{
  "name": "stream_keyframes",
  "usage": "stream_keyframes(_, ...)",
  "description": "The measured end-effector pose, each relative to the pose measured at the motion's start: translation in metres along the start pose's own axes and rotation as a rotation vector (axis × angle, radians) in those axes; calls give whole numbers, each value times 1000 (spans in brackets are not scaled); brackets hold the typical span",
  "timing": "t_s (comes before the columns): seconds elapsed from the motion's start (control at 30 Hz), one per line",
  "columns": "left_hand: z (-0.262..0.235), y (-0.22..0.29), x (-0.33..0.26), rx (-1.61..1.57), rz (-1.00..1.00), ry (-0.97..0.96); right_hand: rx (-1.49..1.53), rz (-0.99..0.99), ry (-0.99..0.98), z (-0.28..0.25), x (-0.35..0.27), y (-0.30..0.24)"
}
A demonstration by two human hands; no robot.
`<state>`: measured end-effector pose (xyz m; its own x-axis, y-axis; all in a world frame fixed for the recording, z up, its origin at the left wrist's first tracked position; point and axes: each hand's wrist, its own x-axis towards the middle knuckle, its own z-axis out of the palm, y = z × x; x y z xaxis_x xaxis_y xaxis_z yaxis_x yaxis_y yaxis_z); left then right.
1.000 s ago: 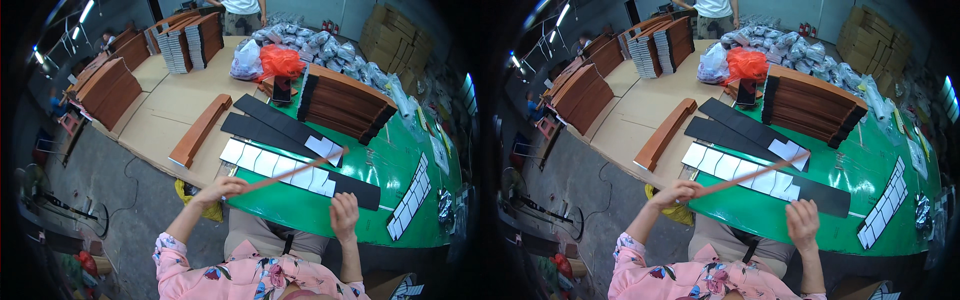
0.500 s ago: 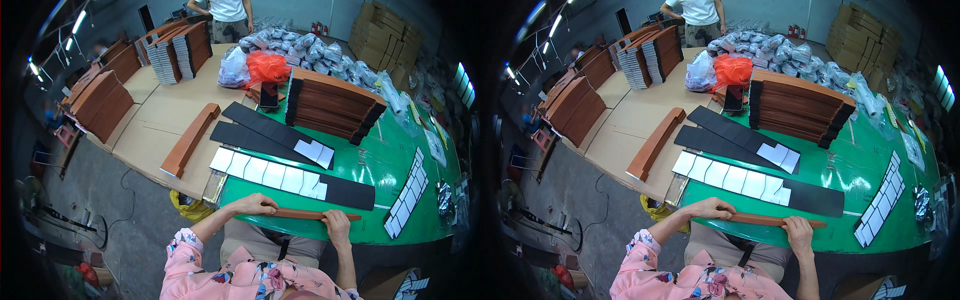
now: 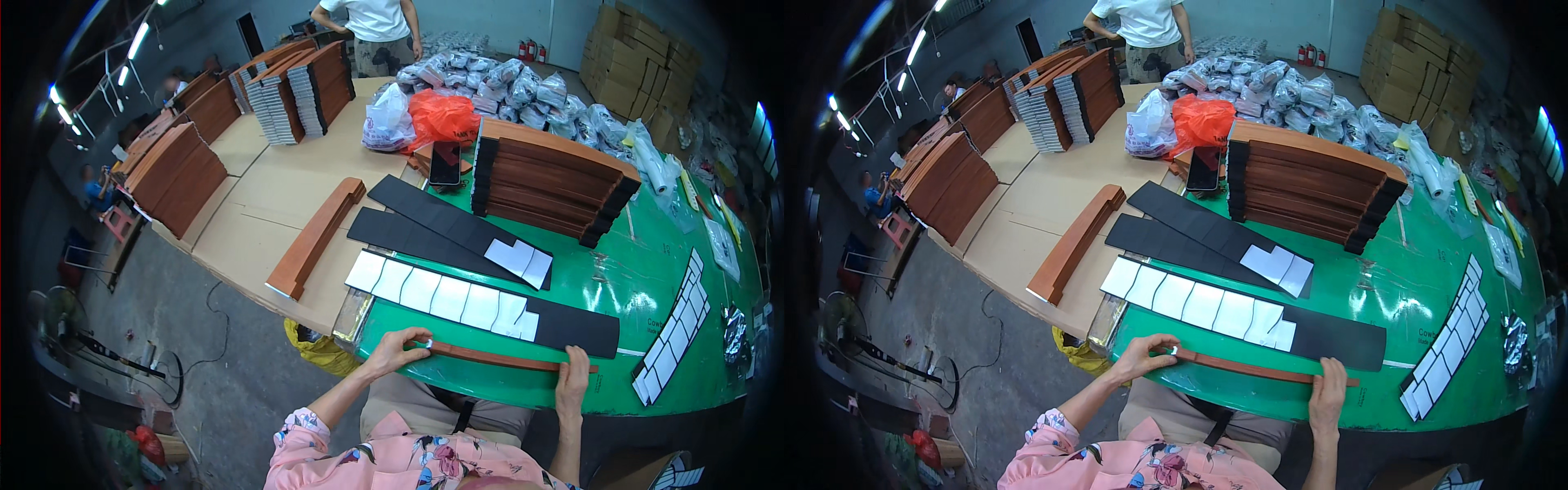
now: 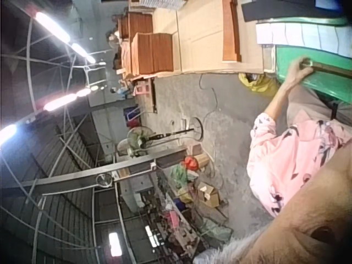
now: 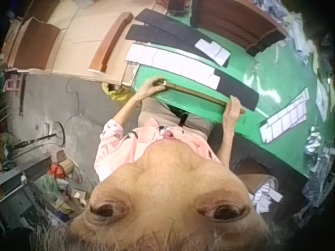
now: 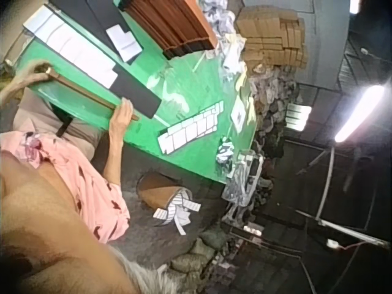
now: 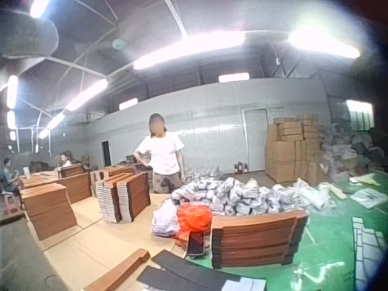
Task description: Applying black foam strips and adhesive labels to wooden furniture components on a workbench.
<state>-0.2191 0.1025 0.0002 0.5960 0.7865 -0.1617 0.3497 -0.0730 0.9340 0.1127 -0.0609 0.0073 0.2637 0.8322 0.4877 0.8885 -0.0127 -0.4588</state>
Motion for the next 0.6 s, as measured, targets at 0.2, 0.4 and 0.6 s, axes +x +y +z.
stream_keyframes(0.2, 10, -9, -2, 136, 68, 86, -86, 190, 209, -23, -14, 29)
stream_keyframes(0.4, 30, 4, 6, 256, 306, 84, 14, 341, 77, -18, -28, 54)
stream_keyframes(0.6, 35, 1, 12, 169, 204, 88, 226, 443, 242, -16, -44, 80)
